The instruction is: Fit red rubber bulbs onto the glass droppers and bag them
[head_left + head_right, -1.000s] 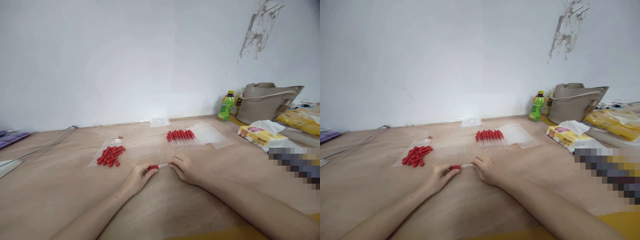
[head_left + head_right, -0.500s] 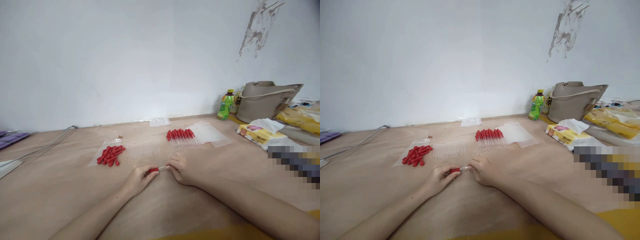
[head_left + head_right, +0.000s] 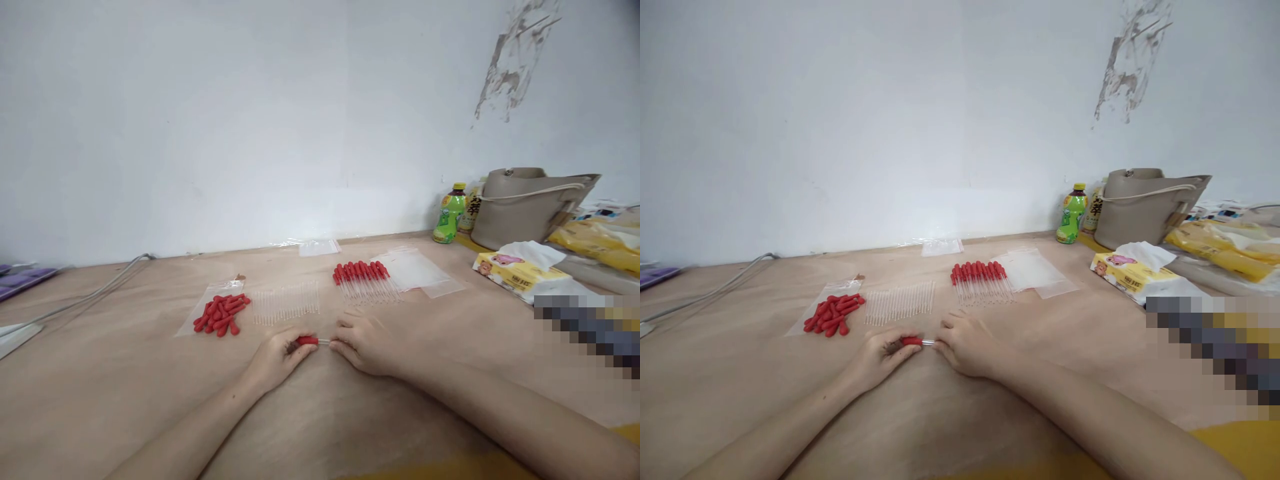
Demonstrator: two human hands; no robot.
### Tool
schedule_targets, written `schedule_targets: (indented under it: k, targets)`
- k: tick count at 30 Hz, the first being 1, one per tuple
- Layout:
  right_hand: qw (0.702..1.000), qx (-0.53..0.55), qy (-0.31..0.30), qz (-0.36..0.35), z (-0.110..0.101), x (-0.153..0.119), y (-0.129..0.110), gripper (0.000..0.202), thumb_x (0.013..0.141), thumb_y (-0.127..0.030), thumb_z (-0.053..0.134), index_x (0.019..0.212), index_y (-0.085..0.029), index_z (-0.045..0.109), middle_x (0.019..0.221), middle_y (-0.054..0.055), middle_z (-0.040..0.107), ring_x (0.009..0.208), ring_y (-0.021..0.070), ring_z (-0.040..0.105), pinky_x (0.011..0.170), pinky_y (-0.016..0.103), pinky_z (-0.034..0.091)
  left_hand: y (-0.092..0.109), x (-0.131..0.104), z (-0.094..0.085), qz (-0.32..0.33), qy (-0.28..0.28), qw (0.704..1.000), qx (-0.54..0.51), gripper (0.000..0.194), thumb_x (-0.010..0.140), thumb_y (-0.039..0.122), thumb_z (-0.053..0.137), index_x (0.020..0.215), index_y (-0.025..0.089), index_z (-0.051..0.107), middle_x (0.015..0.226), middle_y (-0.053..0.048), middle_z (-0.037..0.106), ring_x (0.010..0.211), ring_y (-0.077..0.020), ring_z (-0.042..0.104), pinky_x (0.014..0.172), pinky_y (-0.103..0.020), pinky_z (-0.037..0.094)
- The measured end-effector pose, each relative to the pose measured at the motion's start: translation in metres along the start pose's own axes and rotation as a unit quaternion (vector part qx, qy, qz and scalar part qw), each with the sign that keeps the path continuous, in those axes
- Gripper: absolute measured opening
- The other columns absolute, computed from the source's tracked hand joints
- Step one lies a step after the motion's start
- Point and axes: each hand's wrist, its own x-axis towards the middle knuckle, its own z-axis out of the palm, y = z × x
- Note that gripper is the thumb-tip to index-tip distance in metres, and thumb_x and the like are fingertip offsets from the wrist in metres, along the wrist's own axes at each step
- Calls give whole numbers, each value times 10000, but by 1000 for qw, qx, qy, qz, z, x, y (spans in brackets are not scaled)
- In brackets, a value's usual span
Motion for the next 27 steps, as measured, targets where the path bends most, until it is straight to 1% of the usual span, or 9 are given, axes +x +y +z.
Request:
schedule_targets:
  k: [2, 5, 7, 9, 11, 14, 19, 24, 27]
  targets:
    - [999, 2, -10, 33, -8, 0, 3, 226, 827, -255, 446, 714, -158, 615, 772, 46, 589, 671, 119, 507, 623, 225, 344, -2, 0, 0, -12, 10, 1000, -11, 201, 802, 275, 519, 973, 194, 585, 771, -11, 639, 663, -129, 589, 608, -235, 476]
    - [989, 45, 11, 138, -16, 6, 21, 239, 815, -246, 437, 693, -152, 619, 684, 30, 603, 588, 106, 503, 547, 207, 320, -5, 1, -1, -20, 27, 999, 6, 229, 791, 270, 528, 1002, 190, 569, 793, -19, 621, 671, -133, 581, 613, -248, 477]
    - [971, 72, 42, 225, -17, 16, 40, 277, 807, -273, 427, 642, -155, 616, 614, 19, 603, 558, 110, 510, 520, 205, 315, -5, 2, -2, -16, 18, 999, 22, 211, 795, 268, 521, 985, 195, 579, 830, -25, 608, 691, -138, 577, 623, -256, 471]
    - [940, 80, 73, 323, -17, 28, 60, 261, 776, -306, 457, 626, -168, 620, 635, 15, 622, 599, 112, 541, 549, 194, 343, -3, 2, -2, -9, 0, 1000, 26, 186, 813, 257, 495, 960, 199, 592, 860, -28, 599, 711, -138, 574, 630, -254, 464]
    - [927, 64, 82, 359, -14, 40, 77, 254, 751, -313, 477, 593, -170, 614, 640, 23, 628, 635, 124, 556, 571, 198, 353, -2, 2, -3, -5, -13, 1000, 24, 171, 826, 244, 473, 930, 198, 601, 869, -30, 594, 723, -138, 566, 633, -251, 455]
    - [913, 41, 78, 398, -5, 53, 89, 270, 739, -343, 476, 572, -182, 615, 654, 33, 632, 668, 146, 568, 565, 215, 351, -1, 2, -3, -1, -26, 999, 21, 162, 835, 224, 456, 908, 194, 597, 867, -31, 587, 733, -138, 549, 635, -251, 441]
    - [895, 15, 62, 442, 10, 62, 91, 298, 742, -392, 459, 593, -193, 625, 710, 43, 635, 706, 165, 575, 575, 239, 356, -1, 2, -3, 0, -32, 999, 16, 162, 840, 209, 441, 905, 185, 588, 869, -37, 579, 747, -142, 540, 660, -264, 434]
    - [896, -9, 54, 442, 10, 59, 86, 388, 768, -477, 407, 618, -187, 619, 722, 50, 633, 722, 182, 574, 605, 270, 362, 0, 2, -4, -3, -32, 999, 10, 160, 832, 196, 452, 921, 191, 586, 880, -36, 579, 754, -144, 543, 656, -260, 435]
    - [910, -25, 56, 411, 11, 57, 73, 384, 788, -473, 385, 673, -191, 619, 733, 44, 636, 745, 182, 574, 621, 270, 359, 0, 2, -4, 0, -34, 999, 14, 154, 829, 192, 457, 913, 192, 586, 868, -31, 579, 746, -142, 543, 656, -256, 429]
